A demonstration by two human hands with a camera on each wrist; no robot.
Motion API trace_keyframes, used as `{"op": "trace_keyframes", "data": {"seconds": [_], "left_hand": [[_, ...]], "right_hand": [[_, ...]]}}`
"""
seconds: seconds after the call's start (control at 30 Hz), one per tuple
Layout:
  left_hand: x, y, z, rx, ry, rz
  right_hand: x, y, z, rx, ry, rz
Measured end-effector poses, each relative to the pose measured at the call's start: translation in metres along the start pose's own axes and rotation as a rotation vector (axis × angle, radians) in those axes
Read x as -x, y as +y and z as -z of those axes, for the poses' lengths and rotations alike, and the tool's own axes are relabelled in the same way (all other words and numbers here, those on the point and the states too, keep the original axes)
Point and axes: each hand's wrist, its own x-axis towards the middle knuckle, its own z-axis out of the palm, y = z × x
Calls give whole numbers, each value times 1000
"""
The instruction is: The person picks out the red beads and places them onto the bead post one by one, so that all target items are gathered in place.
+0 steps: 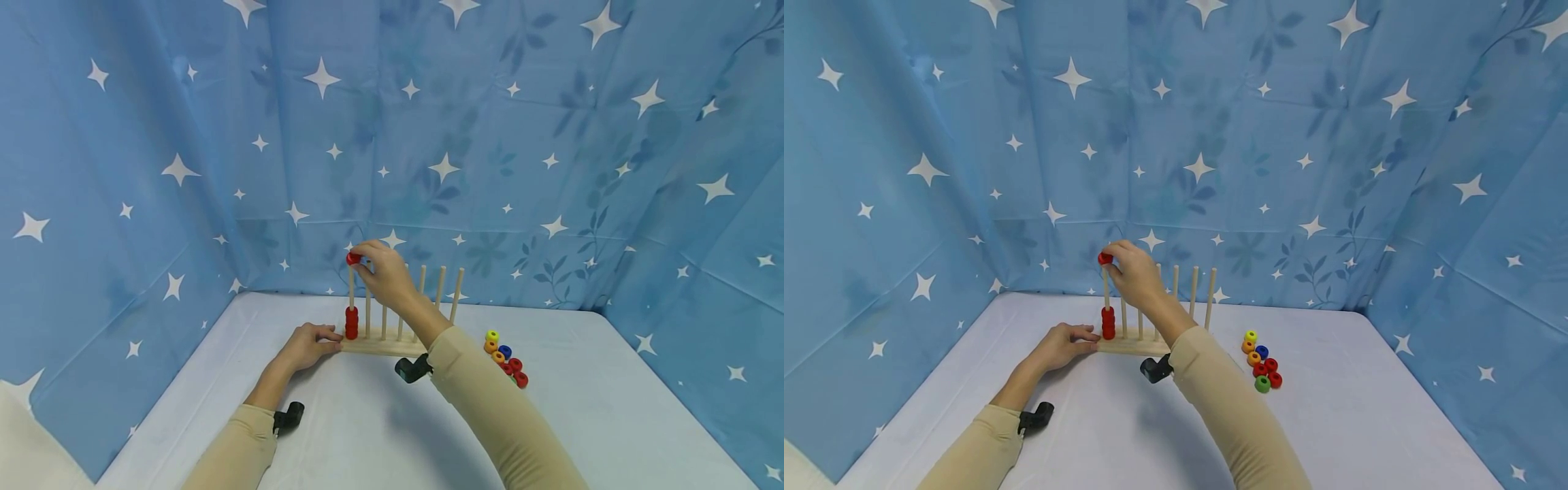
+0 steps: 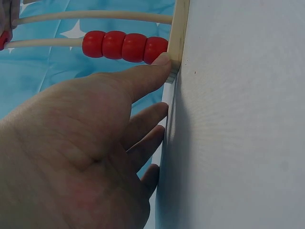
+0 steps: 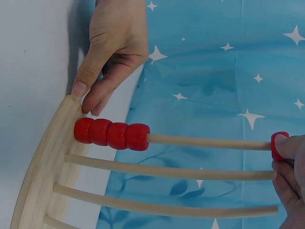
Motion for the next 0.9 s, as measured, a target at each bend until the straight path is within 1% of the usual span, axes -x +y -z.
{"op": "trace_keyframes", "data": {"seconds": [0.33, 0.5, 0.63, 0.77, 0.9], "left_hand": [[0, 0, 1, -5, -9, -1], [-1, 0, 1, -4, -9, -9], [0, 1, 1, 3, -9, -3], [0, 1, 1, 2, -8, 3], [0, 0, 0, -3, -7, 9]], "right_hand": [[-2, -1, -3, 38, -6, -27], [-3, -1, -5, 45, -13, -41], [-3, 0, -6, 40, -25, -49], [-2, 2, -6, 31, -25, -42], [0, 2, -2, 23, 16, -10]]}}
